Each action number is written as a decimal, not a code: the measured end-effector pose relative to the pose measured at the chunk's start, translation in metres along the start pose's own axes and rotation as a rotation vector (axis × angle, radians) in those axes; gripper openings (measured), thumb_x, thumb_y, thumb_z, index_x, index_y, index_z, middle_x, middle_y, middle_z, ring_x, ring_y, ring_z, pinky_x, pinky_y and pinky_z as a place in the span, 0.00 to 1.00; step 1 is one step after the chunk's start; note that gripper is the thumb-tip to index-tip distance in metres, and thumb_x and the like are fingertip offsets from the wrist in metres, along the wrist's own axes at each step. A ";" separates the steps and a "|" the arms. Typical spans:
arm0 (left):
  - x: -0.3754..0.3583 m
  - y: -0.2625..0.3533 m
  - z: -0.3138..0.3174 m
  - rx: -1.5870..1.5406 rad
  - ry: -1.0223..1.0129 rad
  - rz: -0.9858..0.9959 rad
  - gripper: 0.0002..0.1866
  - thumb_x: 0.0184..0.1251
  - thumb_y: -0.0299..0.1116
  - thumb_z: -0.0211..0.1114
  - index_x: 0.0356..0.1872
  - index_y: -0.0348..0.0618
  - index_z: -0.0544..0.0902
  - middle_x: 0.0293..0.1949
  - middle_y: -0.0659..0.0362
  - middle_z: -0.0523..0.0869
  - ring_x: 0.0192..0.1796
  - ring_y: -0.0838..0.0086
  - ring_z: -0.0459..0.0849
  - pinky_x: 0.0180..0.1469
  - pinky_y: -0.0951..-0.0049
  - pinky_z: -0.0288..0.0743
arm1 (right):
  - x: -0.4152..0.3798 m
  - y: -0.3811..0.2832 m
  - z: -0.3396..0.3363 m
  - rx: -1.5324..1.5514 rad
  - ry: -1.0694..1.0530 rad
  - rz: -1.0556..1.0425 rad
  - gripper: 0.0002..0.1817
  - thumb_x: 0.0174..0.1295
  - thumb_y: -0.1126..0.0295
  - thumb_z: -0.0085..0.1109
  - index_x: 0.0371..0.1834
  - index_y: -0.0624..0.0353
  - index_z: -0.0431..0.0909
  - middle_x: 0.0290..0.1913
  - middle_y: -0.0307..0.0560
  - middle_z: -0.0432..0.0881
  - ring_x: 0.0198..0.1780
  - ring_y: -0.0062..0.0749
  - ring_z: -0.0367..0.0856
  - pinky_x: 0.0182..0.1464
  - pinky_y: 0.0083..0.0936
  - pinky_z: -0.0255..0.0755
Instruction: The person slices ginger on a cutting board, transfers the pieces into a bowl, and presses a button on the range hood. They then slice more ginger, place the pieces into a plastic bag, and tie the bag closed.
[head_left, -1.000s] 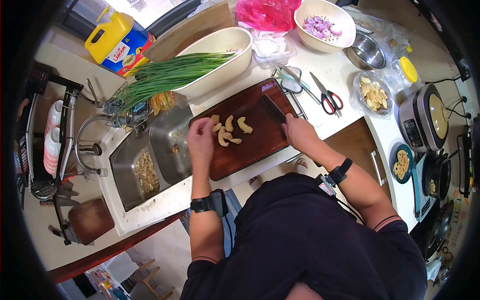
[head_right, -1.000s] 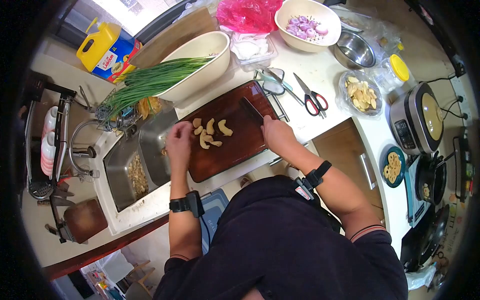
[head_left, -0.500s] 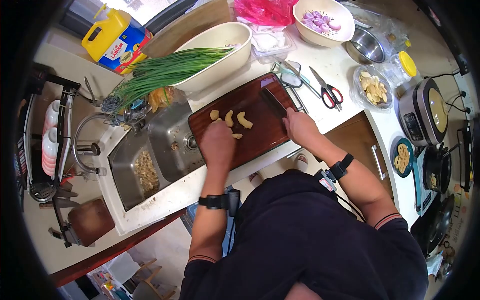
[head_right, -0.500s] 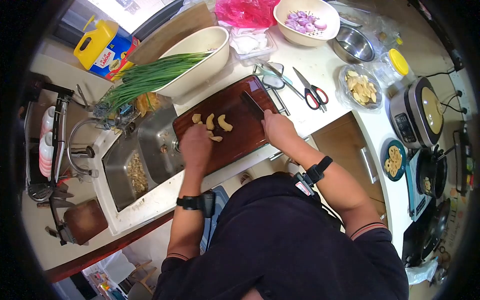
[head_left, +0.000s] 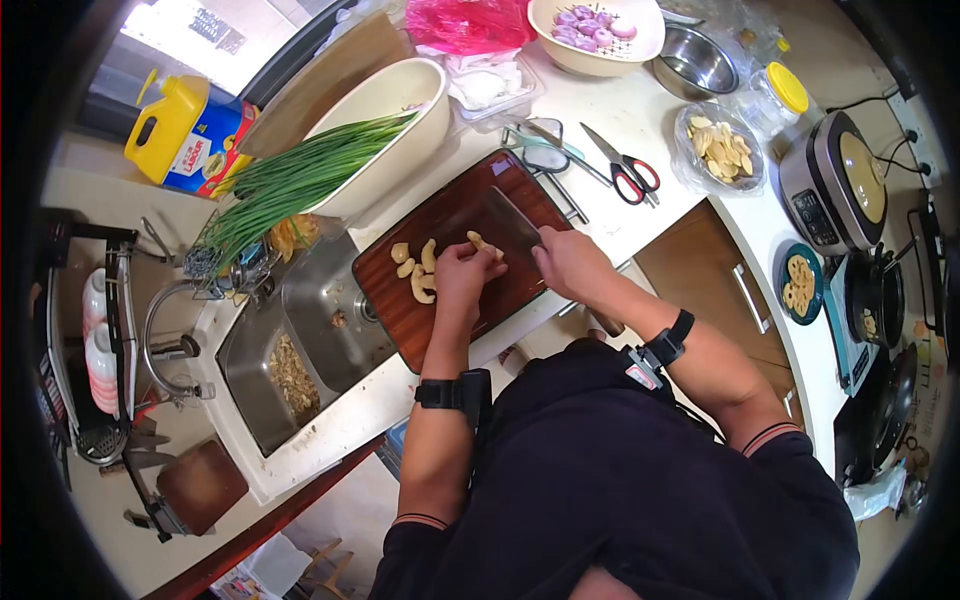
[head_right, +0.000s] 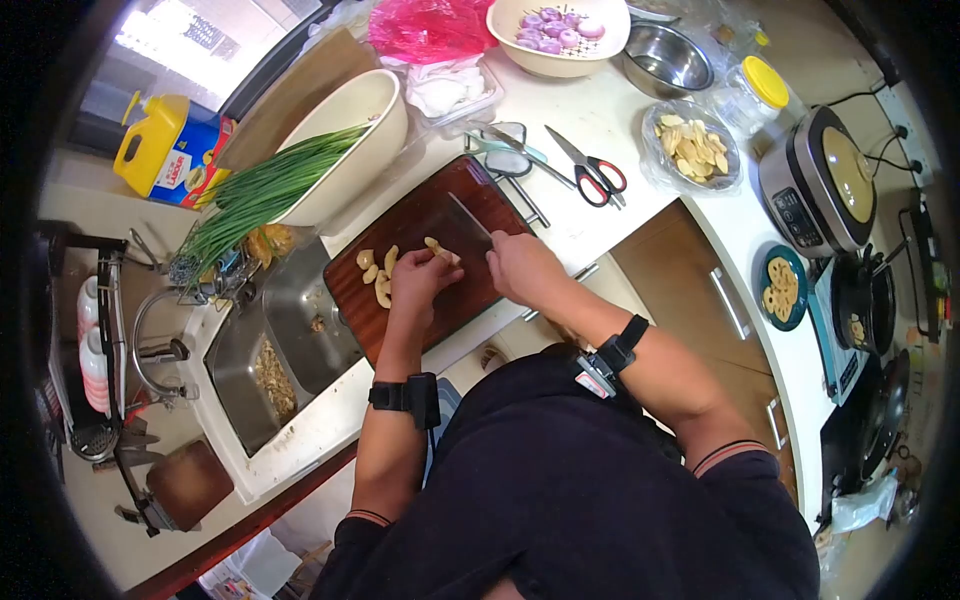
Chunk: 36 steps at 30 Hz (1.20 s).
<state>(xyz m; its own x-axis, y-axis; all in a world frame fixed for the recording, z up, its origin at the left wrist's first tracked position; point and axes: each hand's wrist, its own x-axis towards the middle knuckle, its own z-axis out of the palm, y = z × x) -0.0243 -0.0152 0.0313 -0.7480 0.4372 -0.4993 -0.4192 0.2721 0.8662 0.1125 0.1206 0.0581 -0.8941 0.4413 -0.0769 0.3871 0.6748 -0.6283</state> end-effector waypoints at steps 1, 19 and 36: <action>0.002 -0.004 0.001 -0.052 -0.016 -0.008 0.14 0.67 0.24 0.67 0.47 0.27 0.75 0.38 0.46 0.88 0.37 0.64 0.90 0.39 0.70 0.88 | -0.003 -0.004 -0.001 0.044 0.021 -0.013 0.11 0.69 0.68 0.54 0.37 0.67 0.74 0.27 0.67 0.82 0.33 0.64 0.83 0.39 0.53 0.77; 0.004 -0.009 0.006 0.039 0.057 0.041 0.07 0.70 0.27 0.65 0.39 0.31 0.81 0.32 0.54 0.89 0.30 0.73 0.88 0.35 0.76 0.83 | 0.000 -0.013 0.007 -0.033 -0.036 -0.096 0.08 0.69 0.70 0.53 0.38 0.66 0.73 0.25 0.64 0.81 0.29 0.61 0.83 0.33 0.50 0.77; 0.016 -0.008 0.006 0.005 0.017 -0.041 0.10 0.66 0.27 0.65 0.42 0.30 0.78 0.34 0.50 0.87 0.33 0.68 0.89 0.37 0.73 0.86 | 0.009 0.008 0.009 0.145 -0.038 0.016 0.13 0.68 0.65 0.55 0.38 0.67 0.79 0.31 0.66 0.83 0.36 0.64 0.82 0.42 0.51 0.75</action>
<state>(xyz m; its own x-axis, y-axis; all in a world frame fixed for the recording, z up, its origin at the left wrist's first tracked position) -0.0291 -0.0052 0.0160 -0.7388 0.4112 -0.5339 -0.4471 0.2936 0.8449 0.1055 0.1254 0.0455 -0.8970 0.4267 -0.1154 0.3672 0.5743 -0.7317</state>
